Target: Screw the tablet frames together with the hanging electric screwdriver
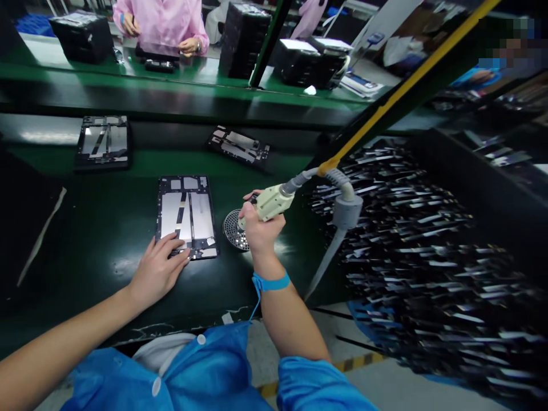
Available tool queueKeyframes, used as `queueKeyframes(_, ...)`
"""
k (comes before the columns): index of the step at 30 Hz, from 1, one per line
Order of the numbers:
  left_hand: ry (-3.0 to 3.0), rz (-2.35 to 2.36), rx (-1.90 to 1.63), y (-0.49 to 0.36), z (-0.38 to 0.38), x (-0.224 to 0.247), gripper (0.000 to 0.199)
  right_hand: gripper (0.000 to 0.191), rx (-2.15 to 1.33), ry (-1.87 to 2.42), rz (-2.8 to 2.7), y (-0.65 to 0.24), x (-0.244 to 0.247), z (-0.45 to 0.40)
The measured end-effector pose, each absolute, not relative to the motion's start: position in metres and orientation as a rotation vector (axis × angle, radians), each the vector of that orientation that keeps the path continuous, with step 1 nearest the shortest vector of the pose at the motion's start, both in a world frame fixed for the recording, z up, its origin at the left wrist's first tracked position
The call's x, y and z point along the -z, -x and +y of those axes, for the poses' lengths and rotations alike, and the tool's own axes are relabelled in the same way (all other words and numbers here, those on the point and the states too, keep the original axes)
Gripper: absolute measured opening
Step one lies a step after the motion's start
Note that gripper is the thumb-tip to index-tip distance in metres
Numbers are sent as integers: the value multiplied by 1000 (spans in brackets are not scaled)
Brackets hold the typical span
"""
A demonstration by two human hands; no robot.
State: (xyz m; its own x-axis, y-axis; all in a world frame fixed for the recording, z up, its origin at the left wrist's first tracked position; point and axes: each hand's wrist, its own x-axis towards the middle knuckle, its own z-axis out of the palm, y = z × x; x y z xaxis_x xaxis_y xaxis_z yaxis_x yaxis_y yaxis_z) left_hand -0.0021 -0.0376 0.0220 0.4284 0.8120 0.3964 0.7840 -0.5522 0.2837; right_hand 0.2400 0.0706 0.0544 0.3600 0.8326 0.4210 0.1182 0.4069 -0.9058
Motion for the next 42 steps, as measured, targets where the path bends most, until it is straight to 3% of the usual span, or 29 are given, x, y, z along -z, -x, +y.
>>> queueKeyframes(42, -2632, 1410, -809, -6, -23, -25, 22, 14, -541, 1032, -1158, -231, -62, 56)
